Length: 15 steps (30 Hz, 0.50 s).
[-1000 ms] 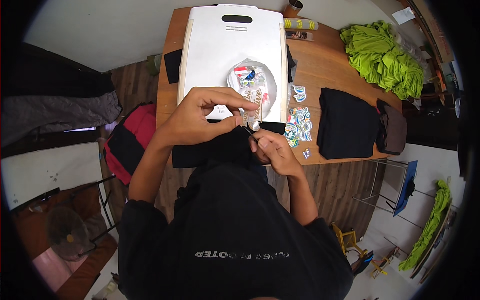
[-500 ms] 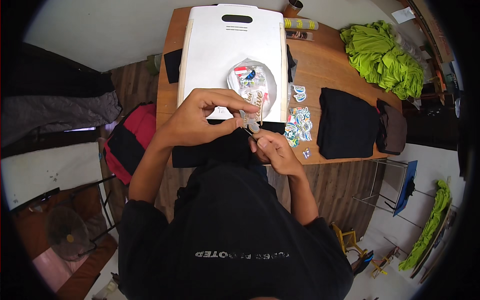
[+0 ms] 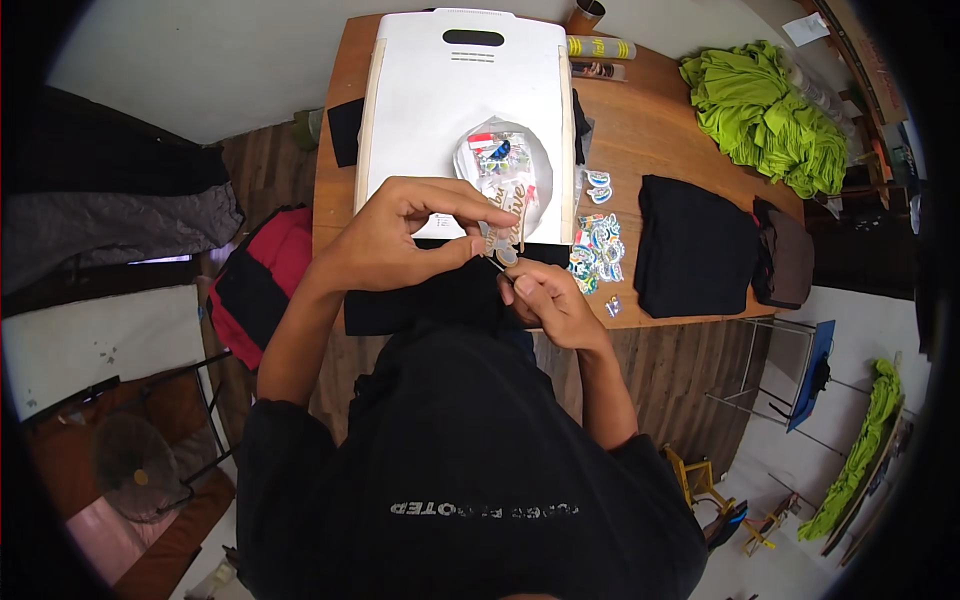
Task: Cutting out individual stickers from a sheet using scissors.
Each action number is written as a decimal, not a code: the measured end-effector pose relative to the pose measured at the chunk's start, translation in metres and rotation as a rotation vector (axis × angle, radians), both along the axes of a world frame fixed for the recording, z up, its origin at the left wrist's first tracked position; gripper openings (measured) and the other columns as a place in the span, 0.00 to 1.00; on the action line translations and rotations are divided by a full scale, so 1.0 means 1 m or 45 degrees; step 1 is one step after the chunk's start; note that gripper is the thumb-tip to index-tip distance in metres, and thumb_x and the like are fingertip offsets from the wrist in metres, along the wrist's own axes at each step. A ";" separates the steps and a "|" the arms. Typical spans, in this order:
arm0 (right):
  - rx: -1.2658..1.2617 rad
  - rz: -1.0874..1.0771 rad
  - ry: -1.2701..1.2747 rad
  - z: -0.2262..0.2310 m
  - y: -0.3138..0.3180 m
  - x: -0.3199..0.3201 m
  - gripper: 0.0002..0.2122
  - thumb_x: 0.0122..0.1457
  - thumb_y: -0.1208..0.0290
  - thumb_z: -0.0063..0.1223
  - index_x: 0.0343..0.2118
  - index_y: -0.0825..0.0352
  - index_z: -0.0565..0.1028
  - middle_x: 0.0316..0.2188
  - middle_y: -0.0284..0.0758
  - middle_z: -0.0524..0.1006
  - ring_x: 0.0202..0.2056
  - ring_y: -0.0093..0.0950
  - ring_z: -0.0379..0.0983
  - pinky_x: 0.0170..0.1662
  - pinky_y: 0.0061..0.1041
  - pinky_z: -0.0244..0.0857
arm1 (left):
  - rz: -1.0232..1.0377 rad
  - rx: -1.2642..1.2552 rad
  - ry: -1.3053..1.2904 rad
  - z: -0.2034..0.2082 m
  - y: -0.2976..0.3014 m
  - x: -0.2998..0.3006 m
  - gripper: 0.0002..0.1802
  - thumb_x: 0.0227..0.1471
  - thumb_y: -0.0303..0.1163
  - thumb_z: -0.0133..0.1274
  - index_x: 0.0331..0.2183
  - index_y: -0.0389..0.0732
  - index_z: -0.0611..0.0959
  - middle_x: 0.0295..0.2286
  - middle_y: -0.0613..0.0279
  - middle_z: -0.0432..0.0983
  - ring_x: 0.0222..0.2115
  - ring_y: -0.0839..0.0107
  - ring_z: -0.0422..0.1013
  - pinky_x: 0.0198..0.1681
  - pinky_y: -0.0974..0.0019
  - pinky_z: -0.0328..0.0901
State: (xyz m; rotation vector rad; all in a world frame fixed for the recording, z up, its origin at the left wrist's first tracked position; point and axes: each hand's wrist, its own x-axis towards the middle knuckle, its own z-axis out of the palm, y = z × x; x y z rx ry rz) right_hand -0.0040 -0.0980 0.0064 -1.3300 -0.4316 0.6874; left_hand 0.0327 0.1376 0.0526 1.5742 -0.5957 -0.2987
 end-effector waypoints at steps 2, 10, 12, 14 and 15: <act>-0.001 0.002 -0.004 0.000 0.000 0.000 0.15 0.68 0.62 0.37 0.30 0.69 0.70 0.15 0.24 0.59 0.18 0.13 0.52 0.22 0.16 0.46 | -0.002 0.000 -0.002 0.000 0.000 0.000 0.17 0.48 0.17 0.56 0.42 0.35 0.83 0.36 0.53 0.79 0.37 0.72 0.75 0.42 0.71 0.69; 0.082 -0.011 -0.127 -0.002 0.002 0.002 0.16 0.68 0.64 0.37 0.31 0.72 0.70 0.13 0.22 0.59 0.15 0.12 0.50 0.19 0.16 0.44 | -0.080 0.064 0.049 0.000 0.001 0.001 0.17 0.47 0.16 0.55 0.42 0.35 0.83 0.36 0.53 0.80 0.38 0.72 0.75 0.43 0.71 0.69; -0.035 -0.002 -0.087 -0.001 0.001 0.003 0.16 0.68 0.64 0.37 0.31 0.71 0.70 0.13 0.22 0.59 0.15 0.11 0.50 0.19 0.15 0.44 | -0.045 0.030 0.016 0.000 0.001 0.001 0.17 0.47 0.16 0.55 0.42 0.35 0.83 0.36 0.53 0.80 0.38 0.71 0.75 0.44 0.70 0.69; -0.048 0.009 -0.089 -0.001 0.000 0.004 0.16 0.68 0.64 0.37 0.31 0.71 0.70 0.13 0.22 0.59 0.15 0.11 0.50 0.19 0.15 0.44 | -0.054 0.036 0.018 0.000 0.001 0.002 0.17 0.47 0.16 0.55 0.43 0.35 0.83 0.36 0.53 0.80 0.38 0.71 0.75 0.44 0.70 0.69; -0.051 0.013 -0.084 0.000 0.000 0.004 0.16 0.68 0.64 0.37 0.31 0.71 0.70 0.13 0.21 0.59 0.15 0.11 0.50 0.19 0.15 0.44 | -0.056 0.036 0.019 0.000 0.002 0.002 0.18 0.47 0.16 0.55 0.43 0.35 0.83 0.36 0.53 0.80 0.38 0.71 0.75 0.44 0.70 0.68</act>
